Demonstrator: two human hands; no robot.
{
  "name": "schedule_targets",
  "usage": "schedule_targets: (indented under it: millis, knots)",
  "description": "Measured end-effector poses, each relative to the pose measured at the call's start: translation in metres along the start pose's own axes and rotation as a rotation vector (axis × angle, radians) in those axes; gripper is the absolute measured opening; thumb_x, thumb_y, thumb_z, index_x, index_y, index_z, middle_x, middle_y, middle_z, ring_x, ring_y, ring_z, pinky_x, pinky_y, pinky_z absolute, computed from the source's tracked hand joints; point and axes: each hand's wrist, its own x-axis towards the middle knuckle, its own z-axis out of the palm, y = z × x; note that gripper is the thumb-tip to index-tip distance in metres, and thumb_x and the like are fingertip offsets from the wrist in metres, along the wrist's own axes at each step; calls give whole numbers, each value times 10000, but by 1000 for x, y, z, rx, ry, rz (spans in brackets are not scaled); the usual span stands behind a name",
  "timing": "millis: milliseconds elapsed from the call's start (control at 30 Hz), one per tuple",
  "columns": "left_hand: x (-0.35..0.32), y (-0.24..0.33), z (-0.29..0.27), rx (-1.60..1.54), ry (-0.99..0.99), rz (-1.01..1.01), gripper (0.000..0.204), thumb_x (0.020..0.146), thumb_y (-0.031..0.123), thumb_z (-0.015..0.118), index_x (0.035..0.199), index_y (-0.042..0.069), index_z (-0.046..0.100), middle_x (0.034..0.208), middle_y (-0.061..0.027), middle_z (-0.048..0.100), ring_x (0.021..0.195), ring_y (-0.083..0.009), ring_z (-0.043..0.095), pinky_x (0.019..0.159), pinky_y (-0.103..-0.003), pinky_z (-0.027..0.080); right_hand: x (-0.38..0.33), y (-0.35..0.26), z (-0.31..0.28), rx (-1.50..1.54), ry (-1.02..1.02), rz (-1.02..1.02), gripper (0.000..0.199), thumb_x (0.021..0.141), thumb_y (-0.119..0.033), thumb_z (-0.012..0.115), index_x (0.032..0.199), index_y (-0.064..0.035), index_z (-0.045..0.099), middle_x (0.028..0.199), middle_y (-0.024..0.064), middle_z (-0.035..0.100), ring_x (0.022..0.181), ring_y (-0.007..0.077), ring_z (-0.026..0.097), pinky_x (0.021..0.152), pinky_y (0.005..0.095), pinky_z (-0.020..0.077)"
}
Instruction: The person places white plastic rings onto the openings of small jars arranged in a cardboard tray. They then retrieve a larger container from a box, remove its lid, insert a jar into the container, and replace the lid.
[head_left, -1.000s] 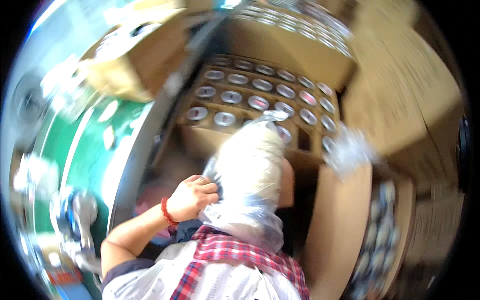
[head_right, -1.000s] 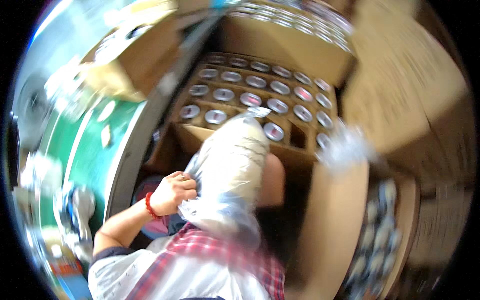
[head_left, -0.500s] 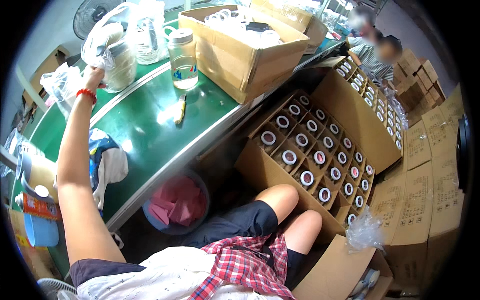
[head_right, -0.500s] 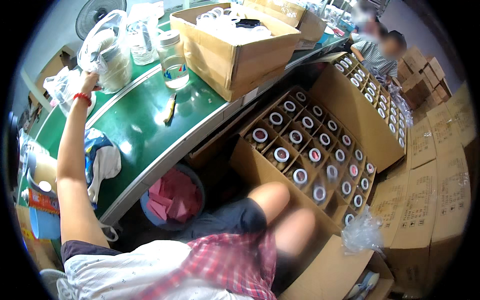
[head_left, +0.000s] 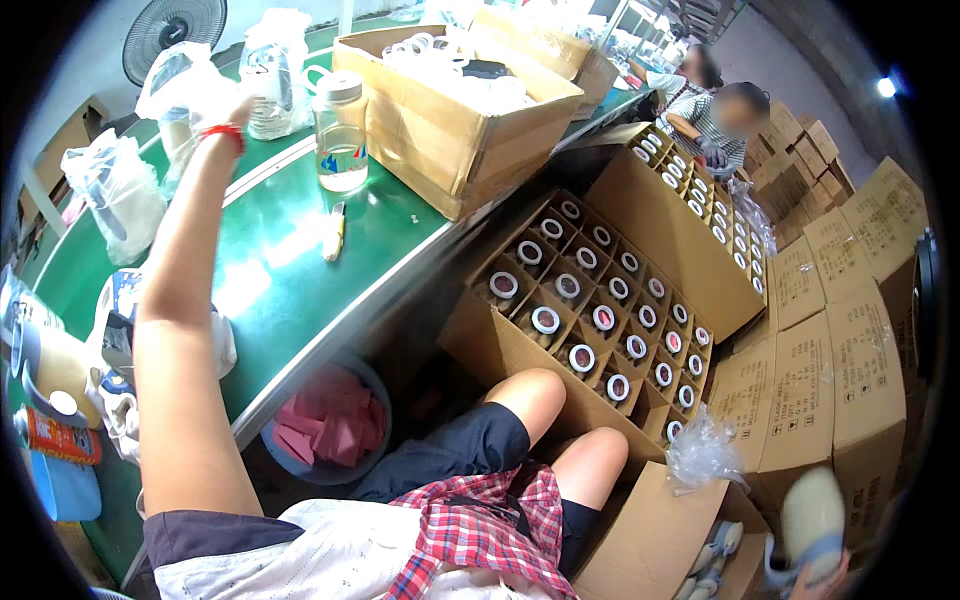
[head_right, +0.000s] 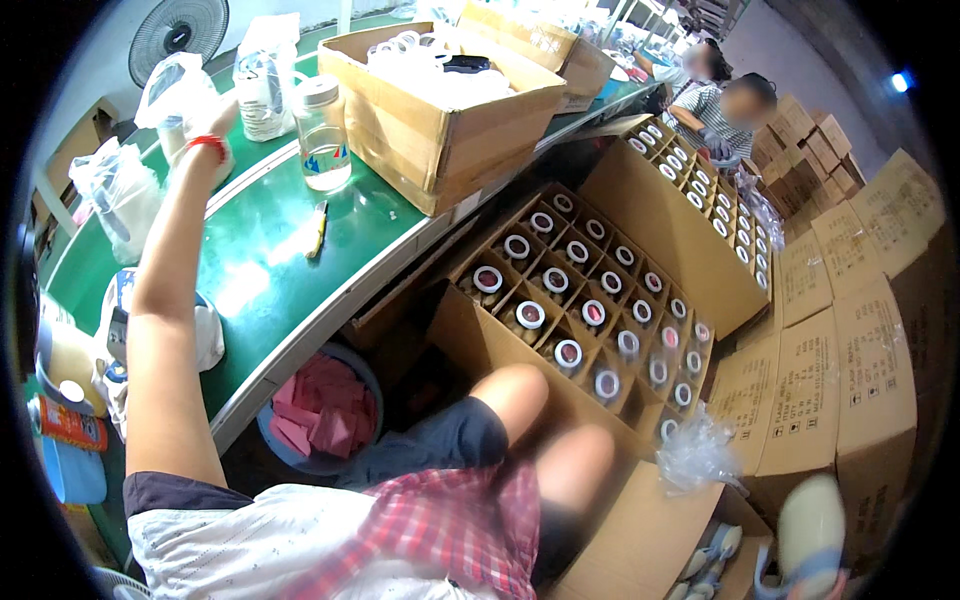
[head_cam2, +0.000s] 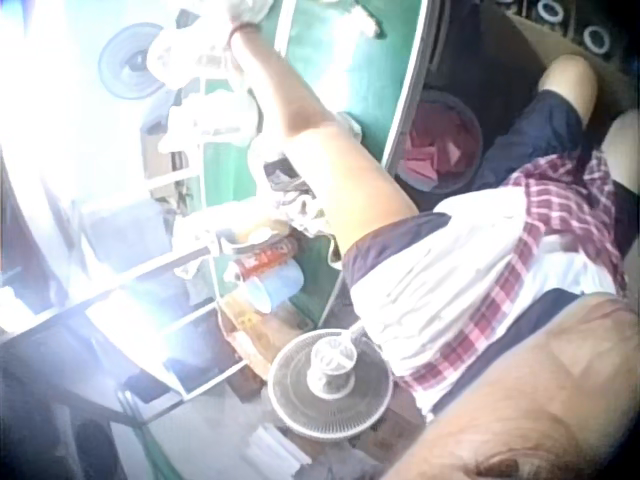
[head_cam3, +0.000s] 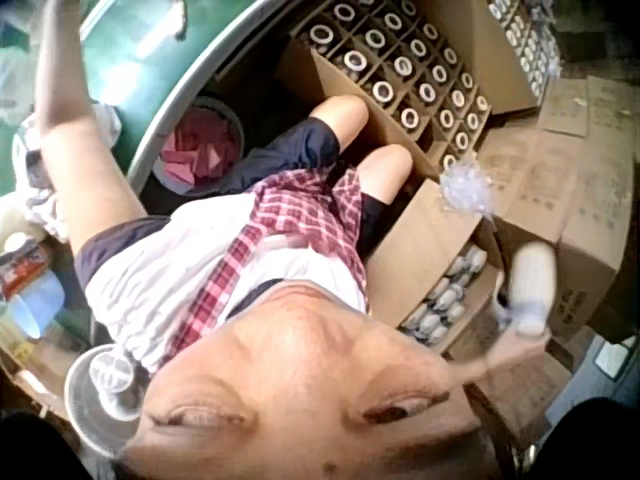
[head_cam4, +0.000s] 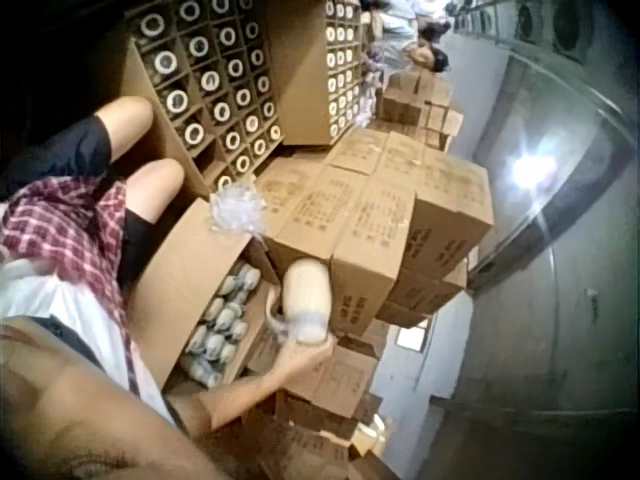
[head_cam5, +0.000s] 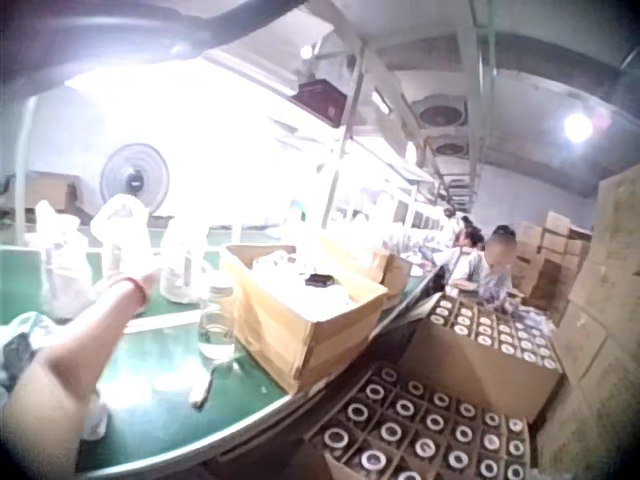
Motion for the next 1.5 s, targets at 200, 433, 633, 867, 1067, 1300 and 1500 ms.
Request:
schedule_targets:
  millis: [200, 433, 633, 867, 1067, 1300, 1500]
  knots:
    - [-257, 238, -65, -1243, -955, 490, 645, 933, 403, 562, 1412, 42, 323, 1362, -158, 463, 1210, -251, 495, 950, -350, 437, -38, -132, 138, 607, 221, -334, 807, 630, -16, 776, 1285, -136, 322, 1305, 185, 404, 1194, 400, 434, 997, 522, 364]
    - [-455, 278, -44, -1357, -1830, 12, 472, 956, 441, 499, 1188, 37, 575, 1071, -50, 624, 1005, -137, 556, 860, -285, 445, -171, -248, 168, 1218, -156, -729, 372, 664, -197, 777, 964, -115, 572, 1151, 132, 550, 1069, 328, 544, 898, 453, 478]
    - [-513, 299, -87, -1626, -1681, 222, 230, 995, 185, 459, 922, 4, 581, 970, -61, 643, 901, -111, 553, 845, -264, 432, -95, -223, 208, 1424, -278, 182, 421, 906, -131, 556, 1280, 28, 445, 1343, 217, 458, 1196, 323, 490, 1019, 388, 376]
    - [-521, 313, -66, -1833, -2144, -282, 426, 987, 368, 357, 935, -3, 560, 1227, -152, 542, 1069, -189, 523, 949, -305, 396, -35, -251, 235, 1915, -1027, 277, 524, 1013, -412, 358, 1278, 23, 480, 1232, 123, 544, 1182, 178, 484, 1023, 298, 341]
    - [-477, 316, -97, -1505, -1539, 821, 456, 927, 424, 421, 987, -17, 521, 1317, -253, 453, 1220, -338, 455, 1021, -404, 334, -34, -264, 318, 2311, -1290, 298, 629, 989, -476, 288, 1362, 19, 402, 1404, 179, 430, 1297, 257, 419, 1094, 414, 308]
    - [-475, 338, -166, -963, -1033, 1430, 756, 763, 650, 590, 1118, -16, 545, 1302, -200, 481, 1117, -344, 510, 929, -475, 390, -31, -358, 377, 2867, -1747, 96, 645, 925, -509, 427, 1279, 28, 473, 1340, 197, 495, 1256, 289, 467, 1075, 427, 336]
    - [-452, 364, -149, -1315, -1237, 1420, 712, 839, 637, 514, 1179, 11, 536, 1339, -161, 479, 1205, -305, 469, 996, -462, 362, -34, -342, 398, 2127, -1784, 674, 480, 987, -396, 415, 1275, -20, 492, 1277, 134, 556, 1092, 235, 582, 923, 353, 473]
